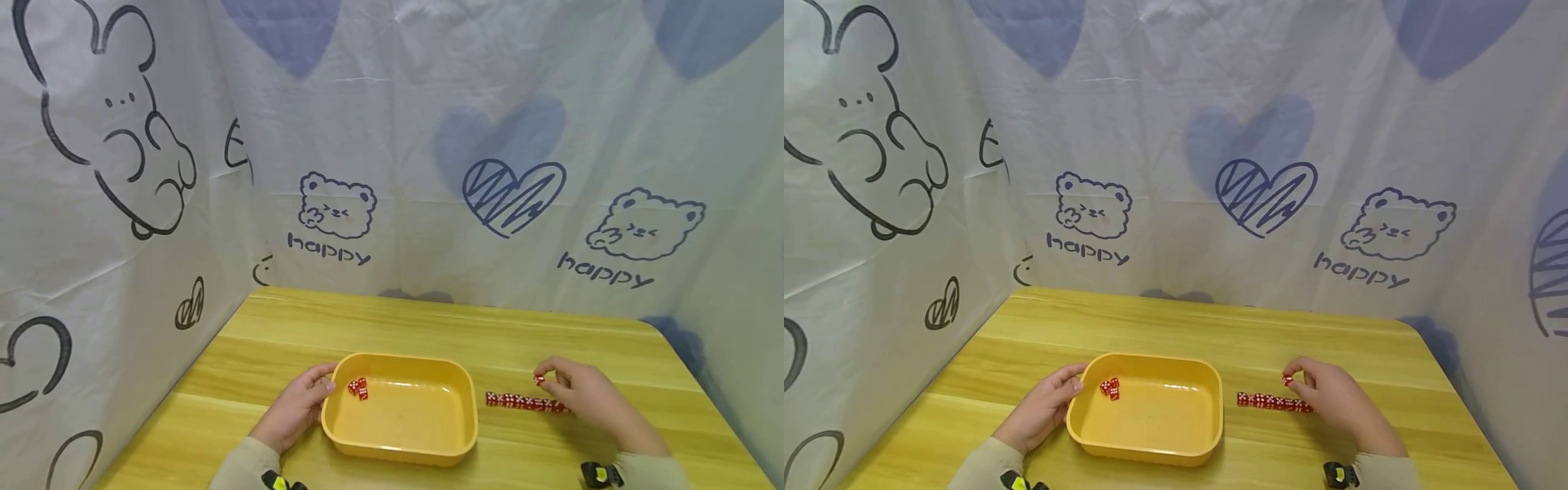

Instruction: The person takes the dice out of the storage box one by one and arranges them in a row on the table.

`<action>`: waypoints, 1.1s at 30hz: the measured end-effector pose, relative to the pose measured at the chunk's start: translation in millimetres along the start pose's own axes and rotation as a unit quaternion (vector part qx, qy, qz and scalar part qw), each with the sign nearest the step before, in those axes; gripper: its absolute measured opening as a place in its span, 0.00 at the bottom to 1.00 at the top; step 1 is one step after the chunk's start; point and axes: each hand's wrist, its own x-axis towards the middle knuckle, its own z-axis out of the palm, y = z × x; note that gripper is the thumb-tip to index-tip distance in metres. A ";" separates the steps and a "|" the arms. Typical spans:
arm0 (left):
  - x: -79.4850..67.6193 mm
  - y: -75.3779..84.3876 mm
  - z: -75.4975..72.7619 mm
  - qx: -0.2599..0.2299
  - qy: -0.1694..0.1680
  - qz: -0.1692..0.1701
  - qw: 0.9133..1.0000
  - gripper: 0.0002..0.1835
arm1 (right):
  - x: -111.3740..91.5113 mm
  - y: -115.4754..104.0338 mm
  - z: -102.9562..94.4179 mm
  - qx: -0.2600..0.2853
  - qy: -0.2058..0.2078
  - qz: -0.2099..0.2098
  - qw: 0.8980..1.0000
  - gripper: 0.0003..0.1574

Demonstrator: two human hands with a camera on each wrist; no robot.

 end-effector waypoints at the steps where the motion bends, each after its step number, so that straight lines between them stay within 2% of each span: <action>1: 0.1 -0.6 -0.2 0.000 0.001 0.000 1.000 0.30 | -2.7 4.8 -1.8 0.002 0.001 0.004 1.000 0.12; 6: 0.3 -1.3 -0.2 0.000 0.003 0.000 1.000 0.30 | -12.5 24.1 -11.9 -0.004 0.006 0.031 1.000 0.14; 11: -1.1 0.3 0.8 0.000 0.001 -0.002 1.000 0.30 | -19.1 41.6 -19.6 0.013 -0.014 0.080 0.997 0.16; 13: -1.7 1.1 1.1 0.000 0.000 -0.001 1.000 0.30 | -21.8 49.2 -21.0 0.018 -0.020 0.087 0.996 0.16; 20: -2.5 2.4 0.4 0.000 -0.001 -0.004 1.000 0.30 | -30.6 71.8 -20.8 0.005 -0.013 0.077 0.997 0.15; 28: -2.7 2.6 -0.2 -0.001 -0.009 -0.001 1.000 0.30 | -33.2 85.6 -17.0 0.041 -0.062 0.101 0.992 0.14; 33: -3.1 2.5 0.3 -0.003 -0.005 -0.001 1.000 0.30 | -29.8 89.0 -15.0 0.053 -0.073 0.108 0.990 0.12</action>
